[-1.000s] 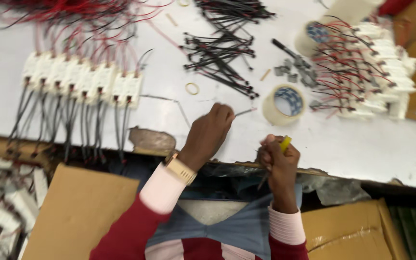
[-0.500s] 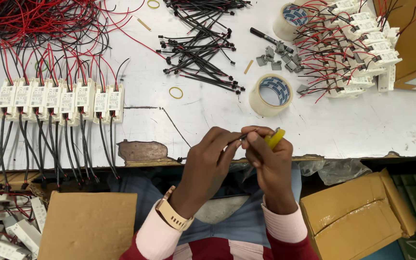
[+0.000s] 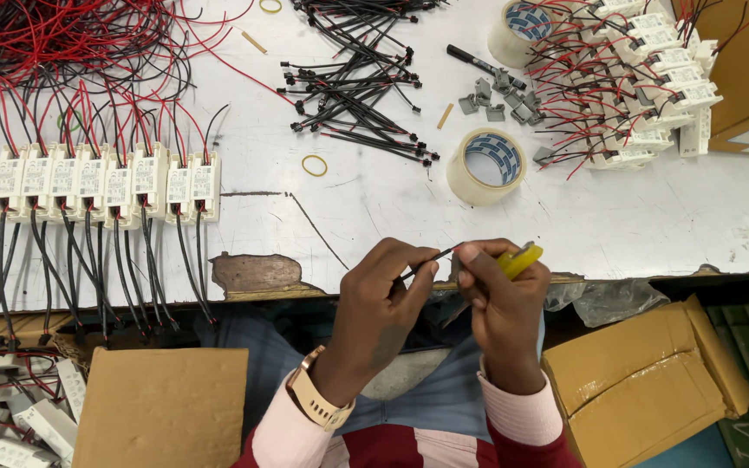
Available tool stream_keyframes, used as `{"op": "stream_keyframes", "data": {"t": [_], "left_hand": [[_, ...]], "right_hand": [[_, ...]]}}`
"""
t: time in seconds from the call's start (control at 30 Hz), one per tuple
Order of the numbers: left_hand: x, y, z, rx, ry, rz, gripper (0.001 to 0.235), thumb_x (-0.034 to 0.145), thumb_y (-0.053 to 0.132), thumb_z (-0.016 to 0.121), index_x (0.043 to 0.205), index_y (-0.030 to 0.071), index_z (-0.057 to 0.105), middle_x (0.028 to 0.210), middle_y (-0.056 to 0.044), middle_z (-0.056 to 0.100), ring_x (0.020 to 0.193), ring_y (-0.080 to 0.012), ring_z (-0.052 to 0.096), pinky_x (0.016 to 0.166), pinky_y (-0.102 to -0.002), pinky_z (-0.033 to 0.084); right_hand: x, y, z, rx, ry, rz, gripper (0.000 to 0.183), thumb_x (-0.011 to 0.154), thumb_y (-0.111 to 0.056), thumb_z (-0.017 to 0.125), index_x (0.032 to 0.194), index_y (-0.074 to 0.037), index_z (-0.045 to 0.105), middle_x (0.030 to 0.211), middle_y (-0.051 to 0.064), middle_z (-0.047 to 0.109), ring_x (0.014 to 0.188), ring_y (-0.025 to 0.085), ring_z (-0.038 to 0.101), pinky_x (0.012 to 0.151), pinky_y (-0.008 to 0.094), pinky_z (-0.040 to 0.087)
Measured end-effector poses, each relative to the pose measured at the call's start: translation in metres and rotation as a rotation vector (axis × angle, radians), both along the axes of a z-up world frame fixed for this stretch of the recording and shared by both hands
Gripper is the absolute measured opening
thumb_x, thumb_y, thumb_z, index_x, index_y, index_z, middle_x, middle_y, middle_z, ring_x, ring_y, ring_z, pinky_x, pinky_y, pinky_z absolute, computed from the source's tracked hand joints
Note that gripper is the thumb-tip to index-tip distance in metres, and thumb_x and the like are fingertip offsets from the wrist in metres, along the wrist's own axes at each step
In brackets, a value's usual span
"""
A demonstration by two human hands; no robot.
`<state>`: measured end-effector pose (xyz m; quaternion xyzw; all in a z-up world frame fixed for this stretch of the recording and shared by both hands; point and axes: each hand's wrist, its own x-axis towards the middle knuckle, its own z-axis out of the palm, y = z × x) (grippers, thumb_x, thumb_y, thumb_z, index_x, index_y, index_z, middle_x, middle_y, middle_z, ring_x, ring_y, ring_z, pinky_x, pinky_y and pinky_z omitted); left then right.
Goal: The person uses a screwdriver to connect red and black wires to small white electrical modules on a workbench. They repeatedly insert wires into terminal slots and tighten screws, then place completed modules into a cardboard box.
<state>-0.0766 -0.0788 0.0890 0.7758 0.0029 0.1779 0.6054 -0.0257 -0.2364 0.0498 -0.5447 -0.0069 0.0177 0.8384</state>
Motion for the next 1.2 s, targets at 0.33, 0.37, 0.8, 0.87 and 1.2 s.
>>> {"op": "stream_keyframes", "data": {"t": [0.33,0.37,0.8,0.87,1.2], "left_hand": [[0.016,0.059,-0.04,0.199,0.058,0.114,0.015,0.094,0.009,0.073,0.108,0.005,0.077,0.085,-0.006,0.069,0.063,-0.0107,0.053,0.056,-0.028,0.043],[0.02,0.073,-0.044,0.346,0.01,0.142,0.015,0.095,0.01,0.073,0.11,0.006,0.076,0.088,-0.005,0.069,0.066,-0.011,0.059,0.06,-0.029,0.048],[0.039,0.087,-0.093,0.682,-0.019,0.296,0.013,0.093,0.019,0.077,0.104,0.013,0.081,0.091,-0.001,0.068,0.066,-0.0189,0.061,0.06,-0.033,0.047],[0.038,0.087,-0.092,0.668,-0.017,0.299,0.014,0.092,0.02,0.078,0.104,0.013,0.081,0.09,-0.001,0.068,0.065,-0.0193,0.06,0.059,-0.034,0.047],[0.039,0.089,-0.093,0.673,-0.032,0.29,0.015,0.091,0.021,0.078,0.104,0.013,0.081,0.091,-0.002,0.068,0.067,-0.0189,0.061,0.06,-0.033,0.047]], "right_hand": [[0.036,-0.068,-0.014,-0.305,0.043,-0.208,0.012,0.093,-0.007,0.067,0.09,0.002,0.074,0.069,0.003,0.063,0.05,0.005,0.045,0.045,0.019,0.029],[0.052,-0.087,-0.013,-0.353,-0.049,-0.276,0.012,0.096,-0.009,0.068,0.093,0.001,0.074,0.071,0.002,0.063,0.053,0.004,0.045,0.048,0.019,0.031],[0.298,-0.224,0.002,-0.857,0.068,-0.553,0.061,0.089,-0.057,0.083,0.102,-0.003,0.057,0.074,0.001,0.058,0.052,0.009,0.051,0.04,0.026,0.039],[0.301,-0.218,0.01,-0.816,0.147,-0.43,0.057,0.082,-0.059,0.078,0.104,-0.009,0.059,0.072,0.001,0.055,0.048,0.01,0.047,0.037,0.027,0.031],[0.279,-0.207,0.022,-0.908,0.196,-0.369,0.063,0.082,-0.052,0.084,0.106,-0.002,0.054,0.075,0.004,0.057,0.048,0.01,0.051,0.04,0.027,0.033]]}}
